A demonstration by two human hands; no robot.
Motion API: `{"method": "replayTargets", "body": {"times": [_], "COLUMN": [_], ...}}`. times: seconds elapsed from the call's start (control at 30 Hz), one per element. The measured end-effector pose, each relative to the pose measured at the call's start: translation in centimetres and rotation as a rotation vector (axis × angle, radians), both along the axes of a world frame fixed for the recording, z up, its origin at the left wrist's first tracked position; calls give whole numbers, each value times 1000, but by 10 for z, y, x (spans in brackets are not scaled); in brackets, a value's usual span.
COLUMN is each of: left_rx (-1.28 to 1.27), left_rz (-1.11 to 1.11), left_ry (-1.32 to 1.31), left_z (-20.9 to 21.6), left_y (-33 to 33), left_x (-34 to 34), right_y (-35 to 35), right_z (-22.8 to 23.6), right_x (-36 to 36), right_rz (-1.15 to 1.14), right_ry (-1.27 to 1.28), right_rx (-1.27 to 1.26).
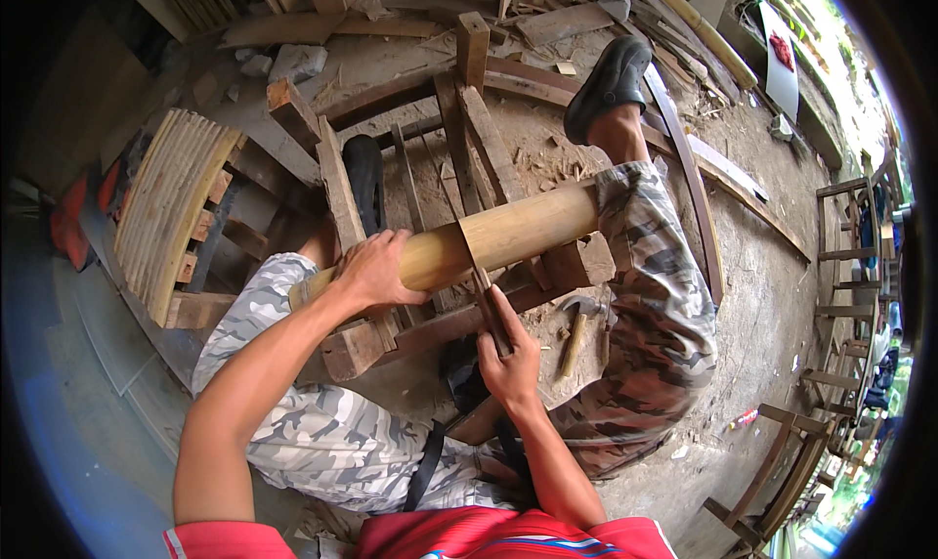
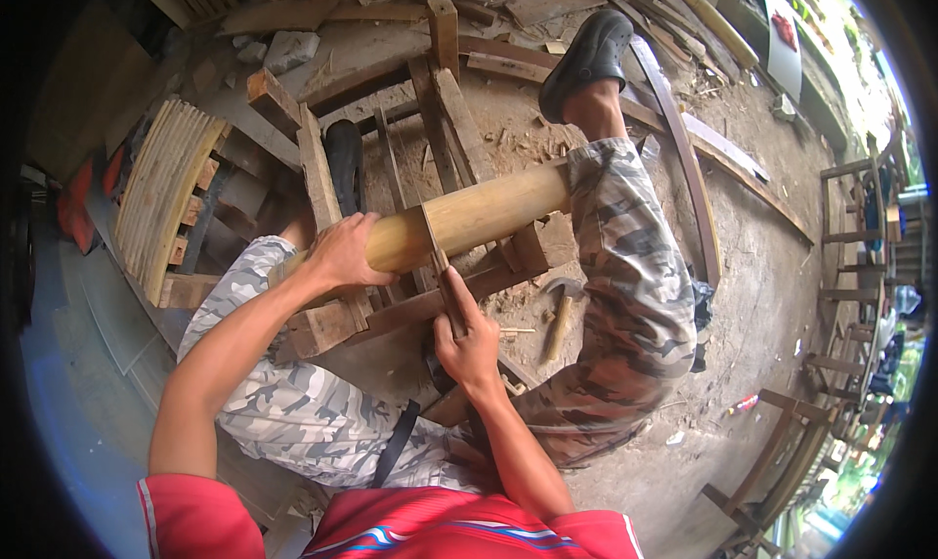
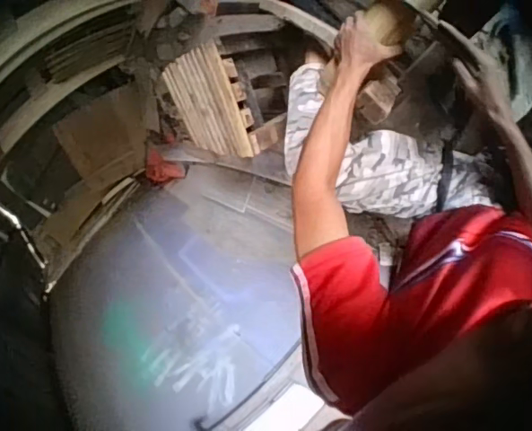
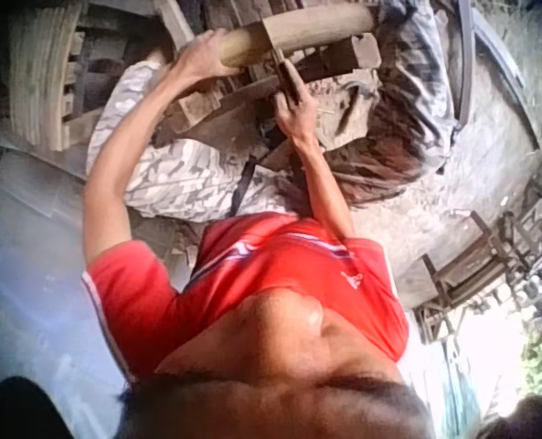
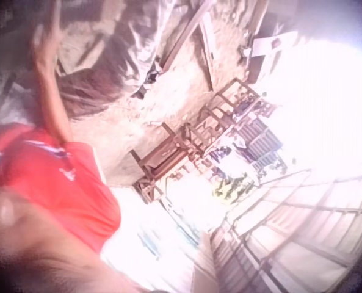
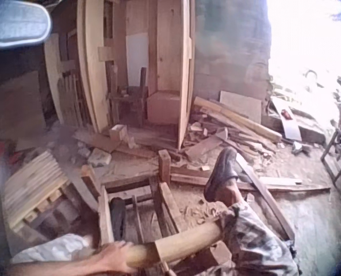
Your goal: The person sits on the ground and uses a hand saw to cut a cylindrical bamboo pole that is clamped between wooden supports. The person repeatedly saws through the bamboo, rotates it, and continues cutting until a section is separated.
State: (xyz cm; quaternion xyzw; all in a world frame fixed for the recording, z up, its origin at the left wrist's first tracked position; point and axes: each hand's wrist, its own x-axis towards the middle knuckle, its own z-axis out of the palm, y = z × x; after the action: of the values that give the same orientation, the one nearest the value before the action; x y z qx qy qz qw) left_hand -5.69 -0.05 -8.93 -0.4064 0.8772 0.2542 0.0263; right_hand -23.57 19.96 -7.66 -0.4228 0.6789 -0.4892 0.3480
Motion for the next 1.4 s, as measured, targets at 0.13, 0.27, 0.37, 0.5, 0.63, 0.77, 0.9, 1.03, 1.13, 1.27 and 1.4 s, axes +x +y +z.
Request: {"method": "replayTargets", "body": {"times": [0.13, 0.27, 0.37, 0.5, 0.63, 0.77, 0.9, 1.03, 1.13, 1.27, 1.4], "left_rx": [-15, -8, -46, -25, -40, -33, -53, -27, 23, 34, -32], "left_rz": [25, 18, -4, -4, 0, -3, -3, -27, 13, -4, -16], "left_ry": [27, 17, -3, -12, 25, 49, 23, -15, -11, -3, 30], "left_z": [2, 3, 3, 11, -1, -4, -5, -5, -5, -3, -8], "left_y": [-4, -5, -9, -18, -7, -9, -5, -6, 3, -12, -11], "left_x": [-3, 0, 2, -5, 3, 5, 5, -1, 6, 2, 5], "right_y": [12, -9, -9, 53, 143, 174, 156, 39, -7, -11, 29], "right_z": [-36, 12, 46, 79, 109, 115, 86, 16, 14, 22, 54], "right_x": [-1, 1, 0, 1, -2, 0, 3, -9, 2, -2, 3], "right_rz": [-26, -12, 23, 27, 25, -28, -35, -65, -22, 2, -3], "right_ry": [1, 10, 16, 127, 74, 116, 162, -89, -9, 2, 75], "right_rx": [-89, -21, 107, 18, 193, 271, 171, 101, 0, -7, 75]}}
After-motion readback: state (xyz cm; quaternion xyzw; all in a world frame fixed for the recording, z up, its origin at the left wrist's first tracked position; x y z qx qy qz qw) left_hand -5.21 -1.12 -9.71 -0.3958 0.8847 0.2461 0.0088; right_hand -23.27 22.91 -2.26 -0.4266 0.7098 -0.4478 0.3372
